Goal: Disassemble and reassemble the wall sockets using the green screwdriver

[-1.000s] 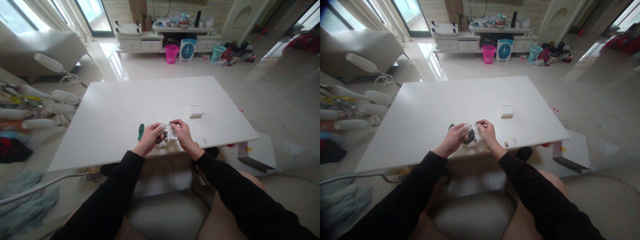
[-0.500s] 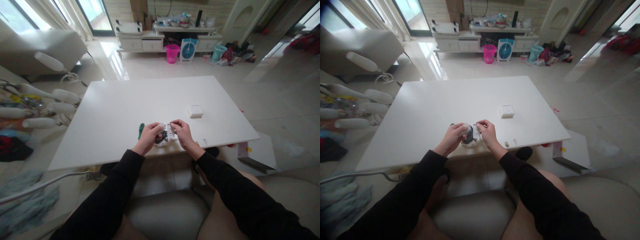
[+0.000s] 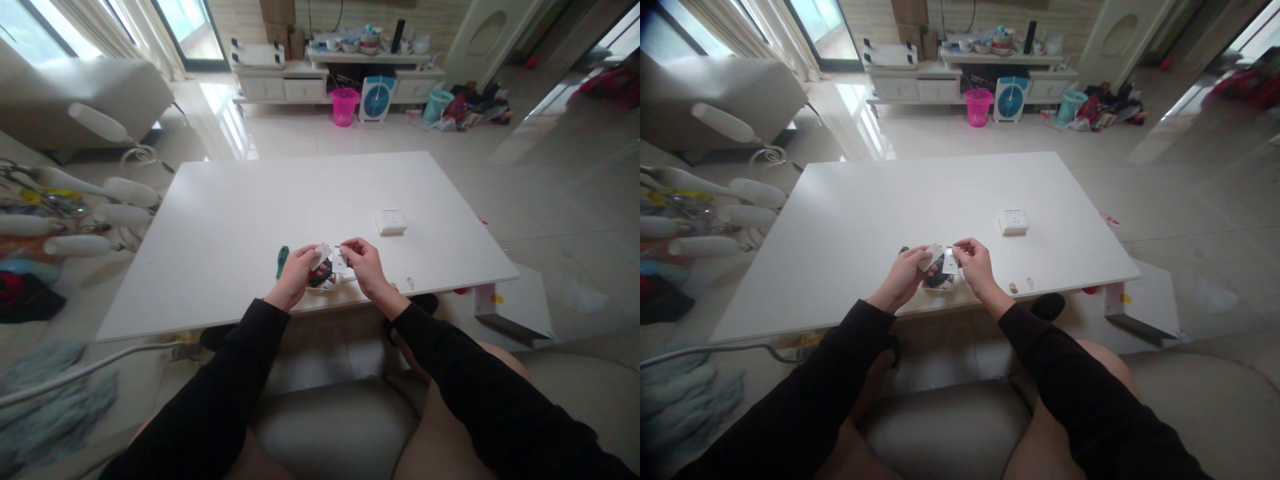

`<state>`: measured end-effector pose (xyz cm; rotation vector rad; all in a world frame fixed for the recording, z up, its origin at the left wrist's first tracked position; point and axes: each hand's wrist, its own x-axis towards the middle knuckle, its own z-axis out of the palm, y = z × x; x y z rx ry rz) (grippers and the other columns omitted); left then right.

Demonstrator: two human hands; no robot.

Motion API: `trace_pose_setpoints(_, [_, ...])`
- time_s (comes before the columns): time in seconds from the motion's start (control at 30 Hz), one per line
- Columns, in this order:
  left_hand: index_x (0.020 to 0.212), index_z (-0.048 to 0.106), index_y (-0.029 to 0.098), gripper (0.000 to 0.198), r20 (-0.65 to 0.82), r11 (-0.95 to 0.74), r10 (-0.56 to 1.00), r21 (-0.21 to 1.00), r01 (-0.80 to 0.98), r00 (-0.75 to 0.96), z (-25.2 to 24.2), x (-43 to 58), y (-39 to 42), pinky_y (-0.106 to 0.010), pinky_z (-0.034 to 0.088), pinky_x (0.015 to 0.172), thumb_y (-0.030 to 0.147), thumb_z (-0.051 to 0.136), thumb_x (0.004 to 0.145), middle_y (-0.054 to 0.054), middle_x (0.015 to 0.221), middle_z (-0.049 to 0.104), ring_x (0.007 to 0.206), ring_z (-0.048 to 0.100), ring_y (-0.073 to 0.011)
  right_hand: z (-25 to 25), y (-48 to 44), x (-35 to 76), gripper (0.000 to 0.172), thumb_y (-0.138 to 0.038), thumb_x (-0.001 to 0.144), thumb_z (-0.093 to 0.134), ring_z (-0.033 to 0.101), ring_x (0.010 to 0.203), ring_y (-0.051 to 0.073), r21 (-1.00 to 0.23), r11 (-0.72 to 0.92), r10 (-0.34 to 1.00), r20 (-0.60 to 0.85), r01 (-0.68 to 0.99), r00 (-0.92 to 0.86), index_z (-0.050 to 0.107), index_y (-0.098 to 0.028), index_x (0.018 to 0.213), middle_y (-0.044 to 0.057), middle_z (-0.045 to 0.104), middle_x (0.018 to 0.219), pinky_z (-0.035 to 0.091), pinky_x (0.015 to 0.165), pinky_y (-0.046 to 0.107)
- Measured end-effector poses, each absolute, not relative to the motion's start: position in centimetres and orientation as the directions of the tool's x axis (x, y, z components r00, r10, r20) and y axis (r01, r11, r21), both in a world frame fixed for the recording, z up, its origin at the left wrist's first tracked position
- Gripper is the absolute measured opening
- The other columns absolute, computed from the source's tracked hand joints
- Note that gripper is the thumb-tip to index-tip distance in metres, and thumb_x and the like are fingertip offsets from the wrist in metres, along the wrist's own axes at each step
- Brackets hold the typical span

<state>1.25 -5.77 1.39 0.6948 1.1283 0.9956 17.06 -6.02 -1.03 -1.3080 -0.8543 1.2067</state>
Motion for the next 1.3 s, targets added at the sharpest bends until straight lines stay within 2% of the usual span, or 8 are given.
trace_pose_setpoints(0.23, [0.089,0.075,0.010,0.016,-0.424,0.443,0.897,0.852,-0.279,0.129,1.2,1.3,-5.6,-0.021,0.055,0.058,0.013,0.067,0.075,-0.008,0.079,0.074,0.064,0.070,-0.0133,-1.2,-6.0,17.2,0.028,-0.038,0.062,0.077,0.058,0.070,0.015,-0.980,-0.136,0.961,-0.166,-0.146,0.220,0.069,-0.022,0.083,-0.002,0.066,0.074,0.047,0.060,0.028])
trace_pose_setpoints(0.37, [0.090,0.073,0.011,0.016,-0.407,0.437,0.900,0.846,-0.305,0.158,0.8,1.3,-5.7,-0.024,0.060,0.066,0.011,0.073,0.074,-0.008,0.085,0.076,0.071,0.073,-0.0148,-1.3,-5.9,17.2,0.030,-0.038,0.062,0.079,0.061,0.073,0.017,-0.982,-0.129,0.956,-0.160,-0.138,0.245,0.068,-0.022,0.084,-0.001,0.067,0.076,0.050,0.064,0.030])
trace_pose_setpoints(0.53, [0.095,0.071,0.012,0.027,-0.370,0.422,0.905,0.848,-0.320,0.211,0.0,1.3,-5.8,-0.029,0.063,0.076,0.014,0.083,0.071,-0.006,0.087,0.076,0.073,0.074,-0.0146,-1.3,-6.0,17.1,0.032,-0.042,0.061,0.083,0.059,0.069,0.016,-0.985,-0.119,0.955,-0.148,-0.127,0.256,0.064,-0.022,0.077,-0.002,0.066,0.071,0.050,0.063,0.030])
trace_pose_setpoints(0.73, [0.095,0.069,0.013,0.026,-0.377,0.420,0.907,0.849,-0.320,0.189,0.1,1.5,-5.9,-0.028,0.062,0.071,0.012,0.081,0.072,-0.004,0.083,0.075,0.067,0.071,-0.0127,-0.9,-6.1,16.8,0.034,-0.044,0.062,0.084,0.063,0.070,0.016,-0.963,-0.149,0.968,-0.189,-0.225,0.166,0.063,-0.022,0.077,-0.003,0.067,0.073,0.053,0.062,0.029])
trace_pose_setpoints(0.87, [0.093,0.069,0.013,0.023,-0.384,0.419,0.907,0.855,-0.306,0.171,0.7,1.4,-6.0,-0.026,0.061,0.069,0.011,0.080,0.073,-0.004,0.081,0.074,0.065,0.069,-0.0116,-0.6,-6.2,16.7,0.031,-0.040,0.062,0.084,0.065,0.072,0.015,-0.947,-0.175,0.972,-0.209,-0.269,0.106,0.065,-0.023,0.079,-0.004,0.067,0.071,0.056,0.067,0.031])
trace_pose_setpoints(1.03, [0.093,0.070,0.013,0.025,-0.366,0.396,0.918,0.871,-0.292,0.154,0.9,1.4,-6.1,-0.025,0.060,0.066,0.014,0.084,0.073,-0.003,0.081,0.072,0.066,0.069,-0.0119,-0.7,-6.3,16.8,0.038,-0.038,0.058,0.089,0.067,0.076,0.016,-0.928,-0.215,0.968,-0.243,-0.305,0.057,0.064,-0.022,0.082,-0.003,0.069,0.076,0.058,0.075,0.034])
trace_pose_setpoints(1.2, [0.094,0.073,0.013,0.033,-0.345,0.372,0.928,0.887,-0.272,0.143,0.4,1.4,-6.1,-0.024,0.058,0.063,0.023,0.091,0.069,0.000,0.075,0.068,0.064,0.067,-0.0119,-1.3,-6.4,16.8,0.048,-0.038,0.057,0.092,0.065,0.077,0.014,-0.966,-0.154,0.978,-0.179,-0.206,0.109,0.068,-0.023,0.096,-0.004,0.067,0.083,0.058,0.076,0.033])
trace_pose_setpoints(1.3, [0.096,0.075,0.013,0.034,-0.355,0.393,0.916,0.885,-0.248,0.185,0.4,1.4,-6.1,-0.024,0.059,0.063,0.030,0.091,0.071,-0.003,0.081,0.071,0.068,0.068,-0.0126,-1.9,-6.3,16.9,0.047,-0.046,0.059,0.092,0.061,0.071,0.013,-0.985,-0.139,0.982,-0.150,-0.103,0.116,0.069,-0.021,0.092,-0.004,0.065,0.079,0.057,0.073,0.033])
